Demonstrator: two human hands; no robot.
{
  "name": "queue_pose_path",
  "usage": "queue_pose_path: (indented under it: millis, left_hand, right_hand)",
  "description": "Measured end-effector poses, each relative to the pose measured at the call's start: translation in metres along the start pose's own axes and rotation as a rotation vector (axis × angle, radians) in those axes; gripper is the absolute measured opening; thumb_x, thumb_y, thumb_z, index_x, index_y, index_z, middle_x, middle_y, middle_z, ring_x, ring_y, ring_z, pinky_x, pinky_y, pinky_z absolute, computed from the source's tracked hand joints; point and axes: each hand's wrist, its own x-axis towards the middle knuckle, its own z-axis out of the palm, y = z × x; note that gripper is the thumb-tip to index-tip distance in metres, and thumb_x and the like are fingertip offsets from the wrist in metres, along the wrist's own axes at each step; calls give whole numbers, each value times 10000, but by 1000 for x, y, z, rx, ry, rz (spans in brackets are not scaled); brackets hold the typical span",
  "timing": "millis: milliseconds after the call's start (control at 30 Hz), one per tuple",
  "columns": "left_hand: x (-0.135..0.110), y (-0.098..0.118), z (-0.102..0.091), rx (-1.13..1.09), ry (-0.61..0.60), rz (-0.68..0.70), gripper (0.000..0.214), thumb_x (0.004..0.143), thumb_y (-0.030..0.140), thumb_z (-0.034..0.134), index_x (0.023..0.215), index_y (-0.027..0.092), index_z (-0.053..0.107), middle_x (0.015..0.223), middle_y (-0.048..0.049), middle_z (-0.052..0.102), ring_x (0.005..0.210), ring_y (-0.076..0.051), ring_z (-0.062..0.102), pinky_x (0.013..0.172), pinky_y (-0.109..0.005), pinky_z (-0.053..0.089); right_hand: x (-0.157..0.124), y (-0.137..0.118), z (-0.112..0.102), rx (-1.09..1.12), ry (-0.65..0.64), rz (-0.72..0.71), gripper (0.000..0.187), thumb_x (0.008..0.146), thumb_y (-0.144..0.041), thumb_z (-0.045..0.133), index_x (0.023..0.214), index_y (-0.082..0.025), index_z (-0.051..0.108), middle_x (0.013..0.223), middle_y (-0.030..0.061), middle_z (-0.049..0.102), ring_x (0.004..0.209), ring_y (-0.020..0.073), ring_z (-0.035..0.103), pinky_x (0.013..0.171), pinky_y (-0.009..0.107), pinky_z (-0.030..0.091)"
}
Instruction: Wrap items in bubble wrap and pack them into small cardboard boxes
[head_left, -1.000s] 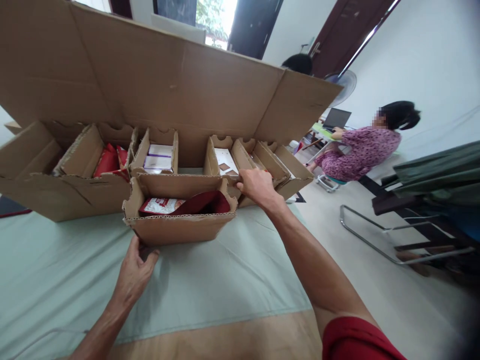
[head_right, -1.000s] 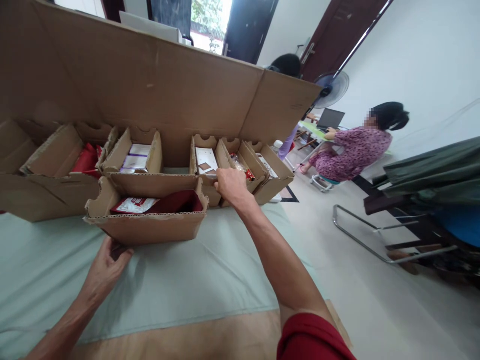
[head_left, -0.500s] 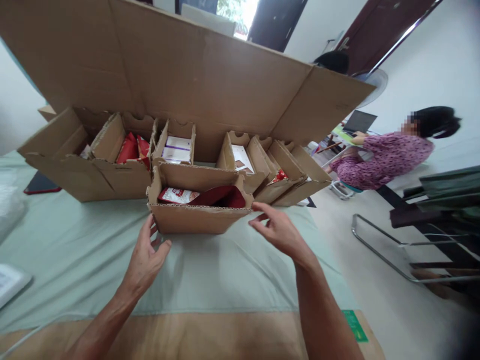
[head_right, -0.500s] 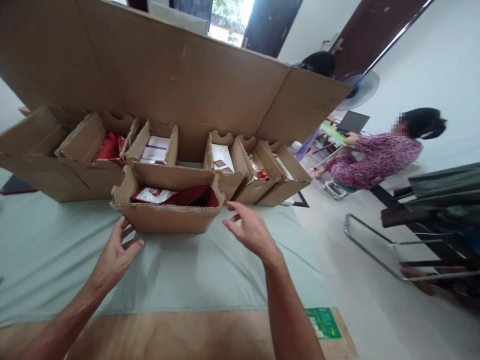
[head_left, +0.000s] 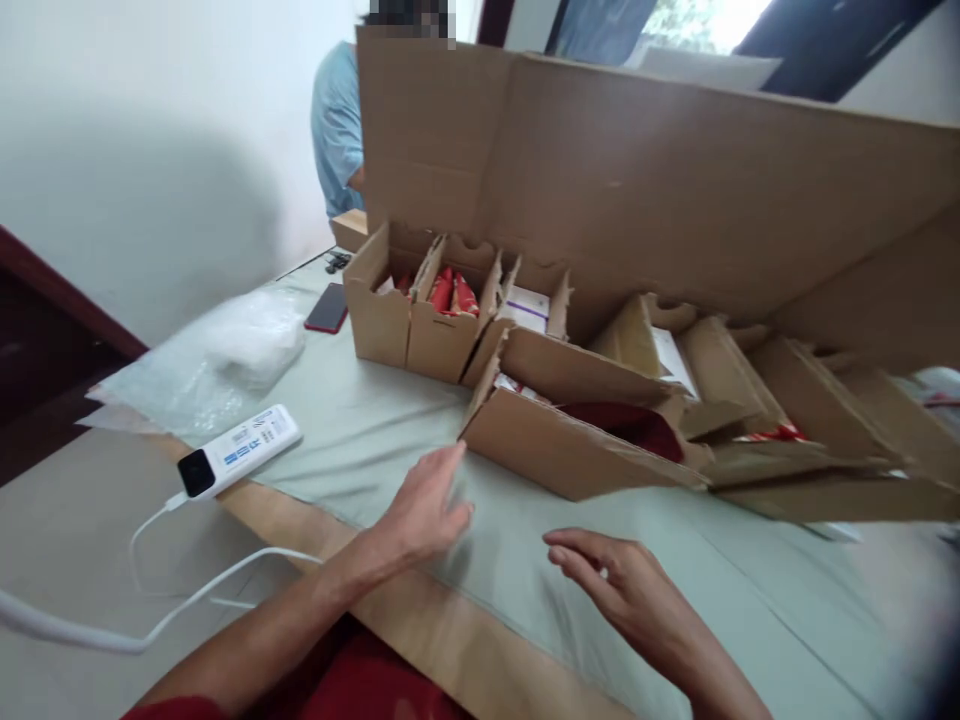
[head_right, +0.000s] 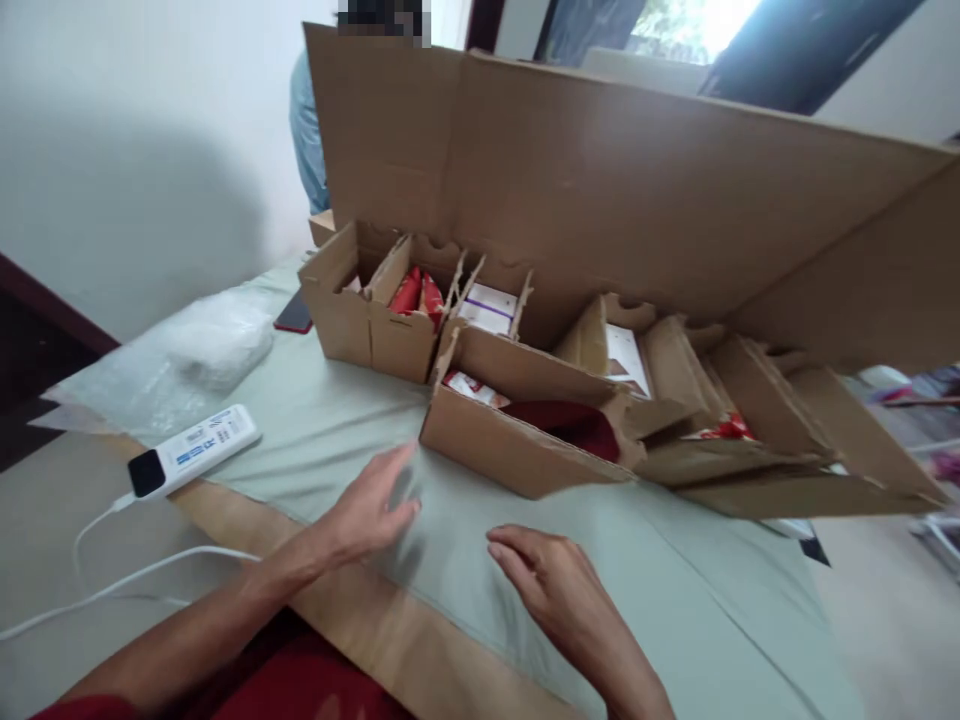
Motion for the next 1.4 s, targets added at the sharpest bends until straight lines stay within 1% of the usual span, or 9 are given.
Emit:
queue_pose_path:
  millis: [200, 467, 633, 767, 900, 1067, 1133, 1233, 1400]
  left_hand:
    - [-50, -22, -7, 231, -190, 118, 637, 811, 288, 694, 1428, 194, 568, 1595, -176, 470, 1524, -396, 349, 1253, -645, 271]
    - [-60, -58, 12, 228, -100, 183, 491, 879, 303, 630, 1345, 151, 622, 1607, -172, 451, 1562, -379, 282, 1290, -581, 260]
    - [-51, -67, 15, 103, -114, 223, 580, 815, 252, 639, 1391, 188, 615, 1588, -150, 481, 1529, -359, 347, 1306, -561, 233]
    - [-51, -64, 13, -21, -64, 216, 619, 772, 173, 613, 1391, 194, 637, 1551, -152, 527, 1506, -363, 379, 1288, -570, 271]
    - [-52, -58, 9, -253, 5, 112, 585, 749, 131, 621, 1324, 214, 687, 1519, -143, 565, 1450, -359, 463, 1240, -574, 353]
    - [-49, -55, -17, -979, 205, -200, 648, 804, 276, 718, 1437, 229, 591, 1500, -153, 602, 1440, -345, 512, 1232, -556, 362]
    - [-45, -52, -32, -1286, 240, -275, 602, 741, 363, 797, 1320, 255, 673, 1395, -118, 685, 1391, -359, 564, 1185, -543, 428]
    - [-41, -43, -44, -1322, 197, -347, 595, 721, 618, 775, 1188, 252, 734, 1224, -100, 763, 1288, -372, 640, 1101, -530, 515]
    - [-47, -29, -16, -1095, 82, -431, 656, 663, 490, 878, 1243, 231, 711, 1126, -105, 785, 1197, -351, 696, 1050, -482, 563]
  right_hand:
    - [108, -128, 52, 49, -68, -422, 255, 1012, -298, 557, 1010, -277, 812, 963, 30, 819, 890, 222, 767, 828, 328, 576]
    - [285, -261, 139, -316, -42, -657, 229, 1057, -251, 550, 1187, -222, 737, 1257, 68, 749, 1183, 235, 664, 951, 330, 497]
    - [336, -299, 189, -429, -11, -658, 271, 1006, -326, 642, 1199, -142, 692, 1322, 155, 696, 1229, 296, 607, 1037, 433, 449]
    - [356, -296, 191, -314, 45, -531, 254, 1075, -218, 468, 1107, -149, 710, 1238, 129, 737, 1170, 254, 648, 1026, 421, 440]
    - [322, -265, 148, 366, 265, -457, 187, 1025, -272, 556, 1026, -175, 716, 1105, 55, 768, 1004, 182, 671, 911, 297, 484]
    - [199, -182, 95, 1010, 233, -169, 304, 893, -497, 735, 828, -204, 689, 700, -13, 681, 667, 144, 628, 667, 262, 478]
    - [143, -143, 93, 1129, 214, 33, 375, 819, -546, 810, 777, -199, 675, 656, -12, 654, 612, 139, 615, 608, 255, 456]
    - [71, -91, 105, 1203, 289, 295, 455, 735, -589, 871, 715, -187, 660, 632, -2, 642, 576, 127, 573, 562, 246, 437]
    - [-5, -44, 132, 1193, 484, 528, 543, 665, -656, 881, 619, -190, 608, 591, -21, 578, 547, 116, 490, 529, 251, 405]
